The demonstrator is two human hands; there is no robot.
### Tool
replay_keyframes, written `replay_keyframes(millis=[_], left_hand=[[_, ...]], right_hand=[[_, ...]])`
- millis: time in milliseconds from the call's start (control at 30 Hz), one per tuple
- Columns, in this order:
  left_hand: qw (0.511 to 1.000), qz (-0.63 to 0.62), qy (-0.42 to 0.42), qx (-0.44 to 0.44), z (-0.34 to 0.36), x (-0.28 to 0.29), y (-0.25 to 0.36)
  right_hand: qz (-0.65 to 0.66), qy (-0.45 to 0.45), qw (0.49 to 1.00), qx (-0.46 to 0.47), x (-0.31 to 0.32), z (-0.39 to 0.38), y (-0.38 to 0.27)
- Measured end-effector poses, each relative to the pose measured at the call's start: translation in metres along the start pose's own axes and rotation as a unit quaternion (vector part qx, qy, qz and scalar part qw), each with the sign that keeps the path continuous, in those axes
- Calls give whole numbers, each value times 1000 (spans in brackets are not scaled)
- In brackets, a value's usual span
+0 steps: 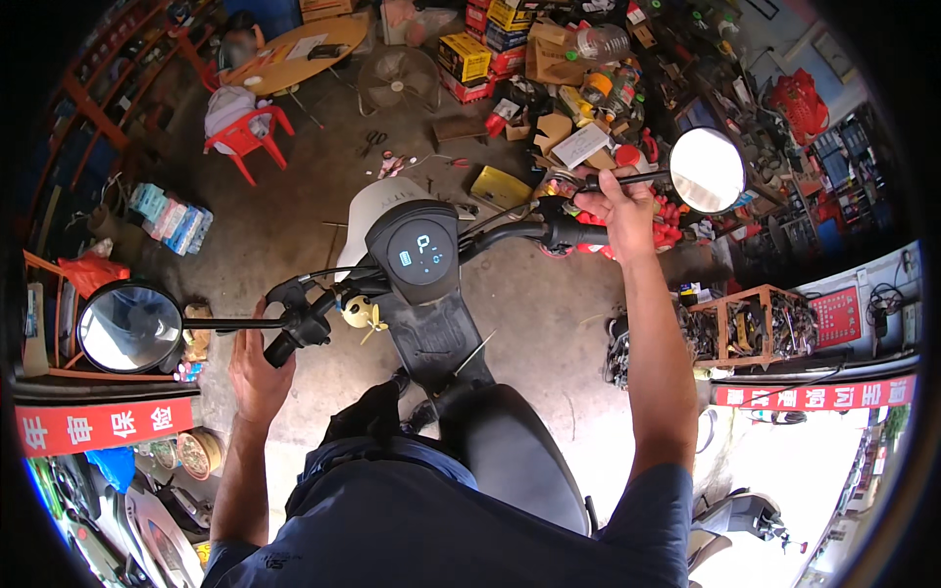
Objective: Installing and adjusting the rear-view mirrors on an electric scooter.
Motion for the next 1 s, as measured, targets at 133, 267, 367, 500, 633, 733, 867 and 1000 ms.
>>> replay_keyframes(millis=[133,267,367,500,633,733,867,1000], left_hand=[[1000,-1,1,1,0,2,3],[1000,0,-4,2,-1,1,1],[1000,1,-3,-2,-1,1,2],[1000,3,-8,1,-1,0,0],[1000,9,-6,1,-1,2,0],[1000,6,0,-9,1,3,3],[1000,13,-17,14,0,2,1],[999,20,-17,17,0,2,1]], right_hand=[[21,1,999,36,-15,-12,-1],[-69,11,996,50,-16,-16,-2],[-178,9,983,41,-15,-17,-4],[-399,6,915,56,-31,-18,-17],[-638,-42,730,241,-77,-21,-48],[-640,-14,755,142,-51,-16,-38],[-659,-3,746,98,-62,-11,-43],[-730,-3,678,78,-79,-3,-54]])
Point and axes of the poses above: each hand's wrist, its own z-axis towards the middle knuckle, its own x-axis out of the back of the hand, y = z × x, the point moved 5 cm from there along z, towards the middle knuckle, and after that the axes turned 14 degrees about -y, right-handed, at the moved point
